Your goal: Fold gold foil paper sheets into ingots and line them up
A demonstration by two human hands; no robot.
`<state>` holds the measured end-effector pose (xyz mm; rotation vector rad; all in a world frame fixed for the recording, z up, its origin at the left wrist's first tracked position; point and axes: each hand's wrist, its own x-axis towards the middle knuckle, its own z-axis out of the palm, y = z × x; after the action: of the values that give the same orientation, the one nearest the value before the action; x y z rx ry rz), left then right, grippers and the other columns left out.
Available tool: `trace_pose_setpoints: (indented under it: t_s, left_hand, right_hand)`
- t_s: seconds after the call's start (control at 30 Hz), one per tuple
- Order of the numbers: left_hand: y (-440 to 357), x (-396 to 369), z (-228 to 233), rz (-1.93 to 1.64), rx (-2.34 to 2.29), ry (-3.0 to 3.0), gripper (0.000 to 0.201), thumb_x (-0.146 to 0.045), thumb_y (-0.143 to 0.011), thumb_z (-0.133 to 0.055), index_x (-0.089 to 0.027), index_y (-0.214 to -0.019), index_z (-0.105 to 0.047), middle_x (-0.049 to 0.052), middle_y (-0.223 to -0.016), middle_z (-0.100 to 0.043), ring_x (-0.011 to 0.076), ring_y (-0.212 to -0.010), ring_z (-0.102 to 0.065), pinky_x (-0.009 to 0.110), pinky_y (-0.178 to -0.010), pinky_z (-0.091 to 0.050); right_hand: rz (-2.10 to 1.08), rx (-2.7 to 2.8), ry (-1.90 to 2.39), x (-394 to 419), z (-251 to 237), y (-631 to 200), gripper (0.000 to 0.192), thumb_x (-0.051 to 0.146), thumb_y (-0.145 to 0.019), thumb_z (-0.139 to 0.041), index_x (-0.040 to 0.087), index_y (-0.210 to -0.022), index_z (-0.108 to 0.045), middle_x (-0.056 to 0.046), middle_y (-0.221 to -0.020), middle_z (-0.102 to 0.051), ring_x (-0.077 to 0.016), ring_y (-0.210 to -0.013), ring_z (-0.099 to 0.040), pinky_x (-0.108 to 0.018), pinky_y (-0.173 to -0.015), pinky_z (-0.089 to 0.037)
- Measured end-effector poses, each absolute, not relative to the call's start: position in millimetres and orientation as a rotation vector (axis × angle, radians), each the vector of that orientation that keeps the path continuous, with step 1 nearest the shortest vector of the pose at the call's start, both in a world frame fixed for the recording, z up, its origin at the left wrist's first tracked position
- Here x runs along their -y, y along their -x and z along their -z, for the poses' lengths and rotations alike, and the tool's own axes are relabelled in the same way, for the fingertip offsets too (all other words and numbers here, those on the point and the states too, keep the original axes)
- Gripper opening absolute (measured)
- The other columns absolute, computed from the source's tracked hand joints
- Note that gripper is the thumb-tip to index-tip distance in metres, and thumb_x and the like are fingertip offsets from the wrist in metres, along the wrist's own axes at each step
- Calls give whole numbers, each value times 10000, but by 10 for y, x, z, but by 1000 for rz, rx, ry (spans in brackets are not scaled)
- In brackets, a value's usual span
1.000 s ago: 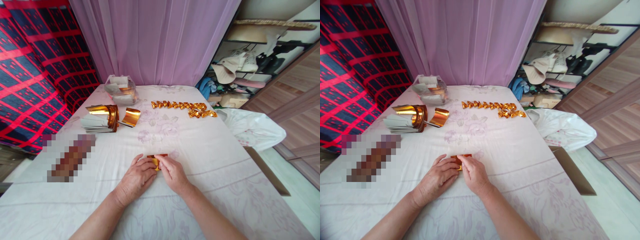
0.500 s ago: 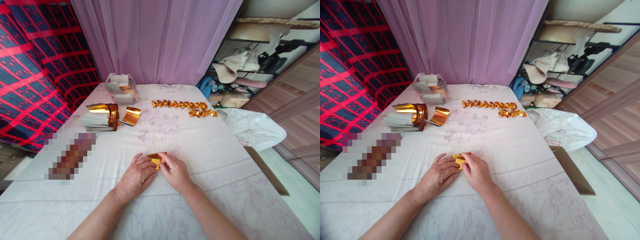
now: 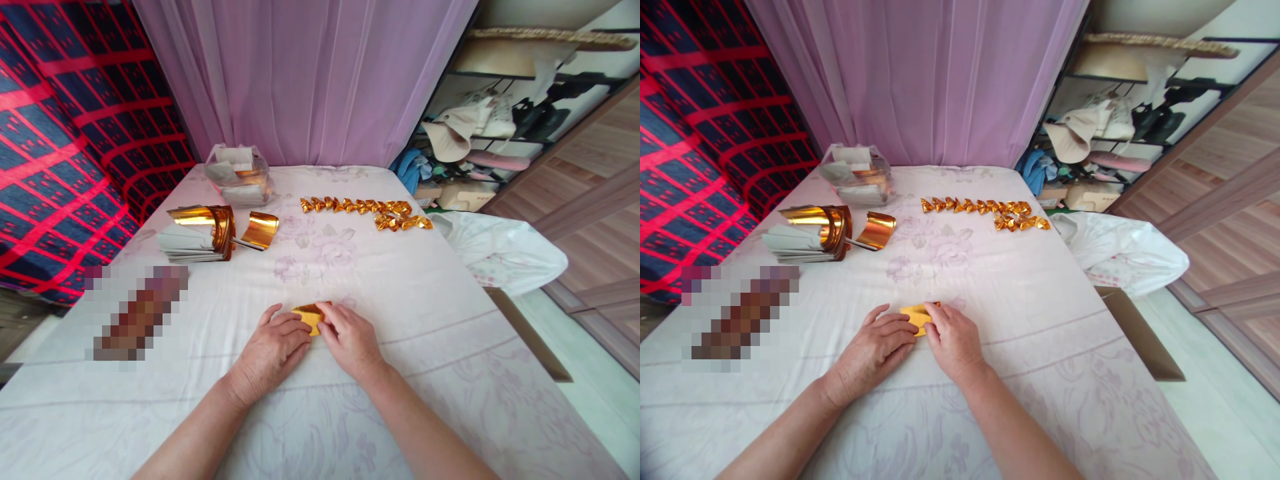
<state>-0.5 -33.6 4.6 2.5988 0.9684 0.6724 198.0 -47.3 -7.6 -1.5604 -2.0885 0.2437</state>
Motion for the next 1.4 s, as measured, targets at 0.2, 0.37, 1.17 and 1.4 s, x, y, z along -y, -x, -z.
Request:
trace_pose_setpoints:
  t_s: [0.2,0.37,1.17,1.4]
  left_hand:
    - [6,336,-33,-683,-973,-2574,183,-259,-953,-524,-247,-957,-706,9,-1015,-741,194,-1054,-634,486,-1120,-282]
    - [14,337,-40,-654,-966,-2589,179,-257,-955,-523,-257,-1015,-691,8,-1042,-736,201,-1067,-629,491,-1113,-277]
    - [93,327,-59,-643,-900,-2634,221,-268,-955,-530,-283,-1098,-698,3,-1068,-749,205,-1127,-631,500,-1155,-226]
    - [199,300,-78,-652,-938,-2647,211,-271,-937,-558,-301,-1074,-715,-17,-1047,-758,224,-1159,-614,514,-1152,-207]
  right_hand:
    - [-235,2062,1603,467,91,-2061,366,149,-865,-538,211,-1218,-612,-32,-907,-705,-176,-808,-657,-283,-721,-489]
    - [-207,2046,1632,457,89,-2121,369,153,-866,-509,219,-1214,-613,-31,-900,-700,-163,-784,-650,-267,-706,-482]
    - [-705,2078,1468,393,-13,-2309,490,63,-805,-523,256,-1248,-601,-25,-979,-645,-141,-810,-594,-282,-752,-498]
    - [-732,2058,1464,396,-15,-2308,481,63,-808,-511,234,-1247,-609,-38,-992,-640,-144,-817,-588,-284,-774,-491]
